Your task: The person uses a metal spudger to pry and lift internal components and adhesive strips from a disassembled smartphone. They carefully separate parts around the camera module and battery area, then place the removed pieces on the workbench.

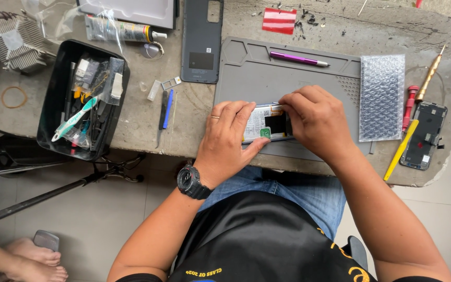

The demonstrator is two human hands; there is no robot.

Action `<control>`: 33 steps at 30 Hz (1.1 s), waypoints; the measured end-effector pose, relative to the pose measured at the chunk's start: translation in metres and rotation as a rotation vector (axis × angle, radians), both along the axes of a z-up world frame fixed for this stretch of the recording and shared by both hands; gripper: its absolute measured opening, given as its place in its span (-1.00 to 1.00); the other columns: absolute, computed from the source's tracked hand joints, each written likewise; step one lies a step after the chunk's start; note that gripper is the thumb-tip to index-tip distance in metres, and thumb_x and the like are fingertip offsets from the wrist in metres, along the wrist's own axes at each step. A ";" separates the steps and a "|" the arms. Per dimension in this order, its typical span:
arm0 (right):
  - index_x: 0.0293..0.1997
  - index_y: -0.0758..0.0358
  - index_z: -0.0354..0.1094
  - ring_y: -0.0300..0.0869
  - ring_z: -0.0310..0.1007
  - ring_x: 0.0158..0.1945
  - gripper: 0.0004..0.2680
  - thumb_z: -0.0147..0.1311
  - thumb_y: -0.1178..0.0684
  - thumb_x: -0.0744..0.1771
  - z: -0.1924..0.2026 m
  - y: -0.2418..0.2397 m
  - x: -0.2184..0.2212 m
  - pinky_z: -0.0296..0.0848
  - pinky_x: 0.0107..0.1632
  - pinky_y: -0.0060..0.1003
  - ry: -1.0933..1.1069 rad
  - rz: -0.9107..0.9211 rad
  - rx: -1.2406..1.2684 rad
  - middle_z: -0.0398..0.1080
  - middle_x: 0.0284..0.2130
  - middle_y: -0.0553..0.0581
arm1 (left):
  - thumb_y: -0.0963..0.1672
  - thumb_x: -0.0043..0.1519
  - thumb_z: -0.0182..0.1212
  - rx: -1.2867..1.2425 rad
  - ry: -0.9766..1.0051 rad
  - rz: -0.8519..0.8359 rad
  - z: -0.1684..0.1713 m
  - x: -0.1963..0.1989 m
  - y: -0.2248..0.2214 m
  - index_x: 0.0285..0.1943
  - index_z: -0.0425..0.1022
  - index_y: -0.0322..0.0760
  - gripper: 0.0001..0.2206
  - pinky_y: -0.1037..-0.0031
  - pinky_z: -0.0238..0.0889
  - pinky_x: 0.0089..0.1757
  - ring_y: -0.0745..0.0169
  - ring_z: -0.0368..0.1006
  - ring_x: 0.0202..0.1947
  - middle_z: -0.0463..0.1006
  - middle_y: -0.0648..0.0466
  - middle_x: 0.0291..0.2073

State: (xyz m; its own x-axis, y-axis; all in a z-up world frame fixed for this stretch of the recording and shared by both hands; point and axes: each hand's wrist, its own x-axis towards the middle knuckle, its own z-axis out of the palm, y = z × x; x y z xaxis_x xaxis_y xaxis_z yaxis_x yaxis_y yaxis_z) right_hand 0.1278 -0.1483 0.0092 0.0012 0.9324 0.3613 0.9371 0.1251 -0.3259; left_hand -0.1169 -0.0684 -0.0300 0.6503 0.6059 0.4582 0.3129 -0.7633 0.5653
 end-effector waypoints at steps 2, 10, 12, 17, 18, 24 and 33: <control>0.00 0.18 0.64 0.02 0.63 -0.12 -0.94 0.32 0.25 0.49 0.001 0.000 0.000 0.66 -0.04 -0.13 0.046 -0.007 0.007 0.50 -0.26 0.03 | 0.11 0.34 0.53 0.002 0.002 0.003 0.001 0.000 0.000 0.52 0.49 -0.41 -0.30 0.03 0.35 0.25 -0.27 0.44 0.31 0.52 -0.12 0.23; 0.08 0.18 0.68 -0.10 0.53 -0.31 -0.89 0.32 0.28 0.50 0.025 -0.014 0.002 0.55 -0.22 -0.22 0.359 -0.088 0.055 0.56 -0.21 0.06 | 0.10 0.39 0.45 -0.059 0.094 -0.028 0.043 0.004 0.008 0.48 0.51 -0.45 -0.35 0.00 0.42 0.10 -0.31 0.51 0.24 0.58 -0.18 0.19; 0.07 0.14 0.72 -0.14 0.49 -0.37 -0.89 0.34 0.26 0.49 0.031 -0.020 0.000 0.52 -0.29 -0.26 0.413 -0.106 0.045 0.61 -0.22 0.07 | 0.07 0.52 0.28 0.031 0.061 -0.010 0.048 0.014 0.015 0.42 0.57 -0.34 -0.53 0.04 0.41 0.04 -0.20 0.51 0.18 0.60 -0.06 0.15; 0.05 0.12 0.73 -0.15 0.46 -0.43 -0.88 0.32 0.25 0.49 0.042 -0.032 -0.004 0.48 -0.36 -0.30 0.477 -0.127 0.051 0.63 -0.21 0.07 | -0.03 0.58 0.24 -0.030 -0.198 -0.195 0.040 0.064 0.028 0.29 0.64 -0.09 -0.79 0.24 0.49 0.09 0.01 0.56 0.04 0.59 0.20 -0.03; 0.04 0.14 0.73 -0.14 0.43 -0.47 -0.89 0.31 0.25 0.49 0.045 -0.035 -0.003 0.46 -0.39 -0.29 0.492 -0.126 0.059 0.63 -0.22 0.08 | -0.06 0.58 0.25 -0.019 -0.252 -0.230 0.038 0.074 0.028 0.12 0.69 -0.08 -0.87 0.32 0.51 0.06 0.08 0.56 -0.05 0.58 0.24 -0.13; 0.07 0.32 0.71 0.08 0.60 -0.31 -0.92 0.27 0.27 0.52 0.048 -0.053 0.009 0.56 -0.22 -0.12 0.549 -0.172 0.160 0.61 -0.26 0.26 | -0.15 0.58 0.05 0.044 -0.355 -0.304 0.038 0.114 0.038 0.01 0.57 -0.13 -0.84 0.19 0.46 -0.13 -0.09 0.49 -0.19 0.40 0.12 -0.29; 0.15 0.33 0.64 -0.18 0.47 -0.13 -0.90 0.27 0.29 0.51 0.034 -0.069 0.015 0.39 -0.11 -0.32 0.517 -0.319 0.088 0.59 -0.10 0.13 | 0.09 0.57 0.14 0.188 0.006 -0.128 0.005 0.196 0.135 -0.47 0.35 -0.09 -0.50 0.12 0.16 -0.53 0.04 0.36 -0.58 0.46 0.13 -0.58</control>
